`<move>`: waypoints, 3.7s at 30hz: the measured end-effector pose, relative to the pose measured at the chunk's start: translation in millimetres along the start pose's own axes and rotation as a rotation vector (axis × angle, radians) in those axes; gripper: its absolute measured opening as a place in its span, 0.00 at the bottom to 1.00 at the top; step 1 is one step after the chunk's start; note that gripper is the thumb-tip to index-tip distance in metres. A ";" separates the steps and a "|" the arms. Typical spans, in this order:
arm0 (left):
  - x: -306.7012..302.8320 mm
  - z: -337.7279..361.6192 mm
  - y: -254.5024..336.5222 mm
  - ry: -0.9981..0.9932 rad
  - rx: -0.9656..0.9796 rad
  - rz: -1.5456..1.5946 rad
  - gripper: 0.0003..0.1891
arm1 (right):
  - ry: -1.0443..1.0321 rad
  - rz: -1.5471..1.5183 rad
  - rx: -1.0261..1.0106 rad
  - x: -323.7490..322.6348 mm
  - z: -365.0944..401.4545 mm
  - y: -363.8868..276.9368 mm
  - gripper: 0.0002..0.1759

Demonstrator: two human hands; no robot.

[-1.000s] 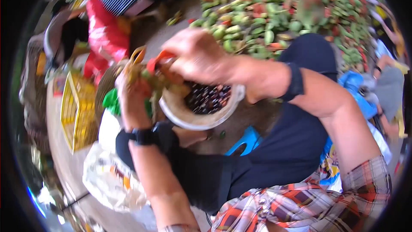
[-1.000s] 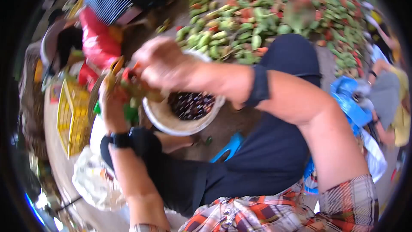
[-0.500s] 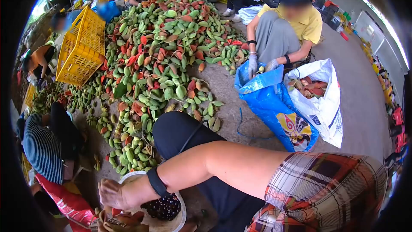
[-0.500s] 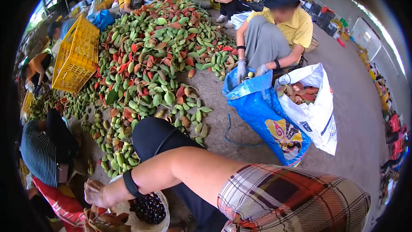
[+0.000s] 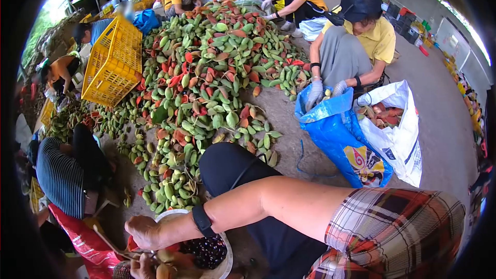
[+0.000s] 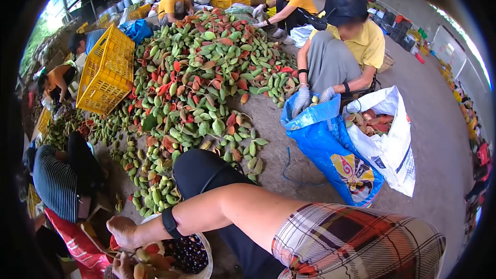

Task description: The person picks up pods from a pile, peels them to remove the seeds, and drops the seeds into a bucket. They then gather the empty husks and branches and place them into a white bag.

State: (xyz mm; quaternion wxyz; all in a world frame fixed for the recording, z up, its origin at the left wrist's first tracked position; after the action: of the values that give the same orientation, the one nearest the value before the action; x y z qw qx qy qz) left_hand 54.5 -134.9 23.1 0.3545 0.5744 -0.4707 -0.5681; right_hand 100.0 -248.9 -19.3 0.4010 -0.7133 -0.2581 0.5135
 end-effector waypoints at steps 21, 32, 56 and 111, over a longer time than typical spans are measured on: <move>-54.5 -24.4 -53.3 0.258 -0.300 0.618 0.20 | -0.105 -0.146 -0.347 -77.5 -6.6 -28.8 0.08; -66.7 -28.1 -71.3 0.075 -0.340 0.967 0.16 | -0.074 -0.195 -0.413 -35.1 33.3 -37.1 0.20; -38.3 -15.0 -76.7 0.244 -0.625 0.829 0.13 | 0.086 -0.068 -0.524 -34.7 28.7 -35.4 0.12; -1.8 -6.5 -44.0 0.033 -0.418 0.537 0.09 | -0.194 -0.093 -0.652 -40.2 11.6 -42.5 0.11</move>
State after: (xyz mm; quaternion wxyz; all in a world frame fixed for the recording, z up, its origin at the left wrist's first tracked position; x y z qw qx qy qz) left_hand 67.2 -120.6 -17.2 0.6090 0.3538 -0.4730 -0.5294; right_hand 77.4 -253.6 35.7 0.1485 -0.7392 -0.4780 0.4506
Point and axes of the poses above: each hand's wrist, its own z-axis away from the middle knuckle, its own x-axis out of the palm, y = z × x, the point moved 5 cm from there along -z, towards the middle knuckle, and after that the axes turned 8 degrees about y, right-handed, at the moved point
